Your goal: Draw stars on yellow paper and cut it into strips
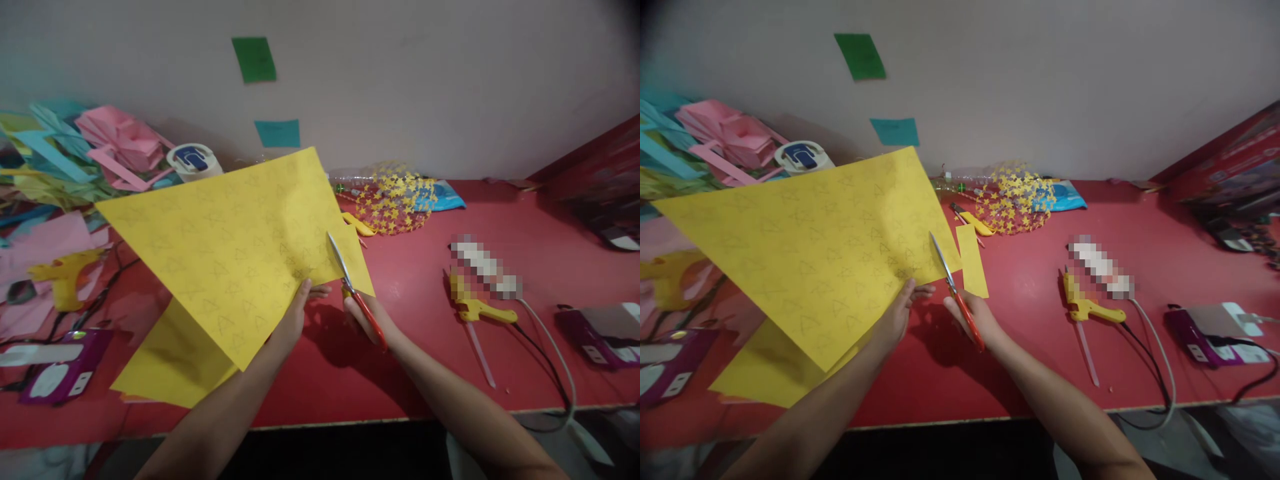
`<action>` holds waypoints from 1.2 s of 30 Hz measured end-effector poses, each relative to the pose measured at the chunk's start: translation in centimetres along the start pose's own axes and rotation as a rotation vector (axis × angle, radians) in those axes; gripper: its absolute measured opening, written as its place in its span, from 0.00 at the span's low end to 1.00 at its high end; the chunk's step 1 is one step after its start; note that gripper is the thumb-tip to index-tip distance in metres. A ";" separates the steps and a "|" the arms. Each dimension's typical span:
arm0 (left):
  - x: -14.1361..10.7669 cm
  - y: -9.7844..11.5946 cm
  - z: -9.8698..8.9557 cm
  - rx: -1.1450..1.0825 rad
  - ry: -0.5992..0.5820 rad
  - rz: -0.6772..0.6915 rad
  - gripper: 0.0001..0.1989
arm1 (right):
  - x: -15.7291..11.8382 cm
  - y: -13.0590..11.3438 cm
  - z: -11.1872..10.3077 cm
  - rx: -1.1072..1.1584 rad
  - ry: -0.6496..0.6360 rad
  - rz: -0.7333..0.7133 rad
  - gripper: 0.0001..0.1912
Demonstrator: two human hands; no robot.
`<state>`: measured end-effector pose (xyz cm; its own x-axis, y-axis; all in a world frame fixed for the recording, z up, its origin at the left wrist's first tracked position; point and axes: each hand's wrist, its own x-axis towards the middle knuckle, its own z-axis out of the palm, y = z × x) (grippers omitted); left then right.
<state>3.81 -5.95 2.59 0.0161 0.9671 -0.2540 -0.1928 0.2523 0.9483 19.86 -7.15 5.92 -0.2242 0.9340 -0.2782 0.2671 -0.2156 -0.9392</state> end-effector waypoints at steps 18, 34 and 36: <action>-0.1 -0.2 0.1 0.003 -0.008 -0.032 0.26 | 0.1 0.7 -0.3 0.049 0.035 -0.004 0.29; -0.8 -0.5 0.5 0.086 -0.038 -0.019 0.28 | -0.2 -0.1 -0.1 0.050 0.052 -0.012 0.31; -0.9 -0.3 0.5 0.095 -0.036 -0.020 0.28 | -0.2 -0.1 -0.1 0.062 0.054 -0.007 0.30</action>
<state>4.37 -6.86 2.62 0.0549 0.9620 -0.2676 -0.0983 0.2720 0.9573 19.99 -7.23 6.10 -0.1750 0.9492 -0.2617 0.2071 -0.2244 -0.9522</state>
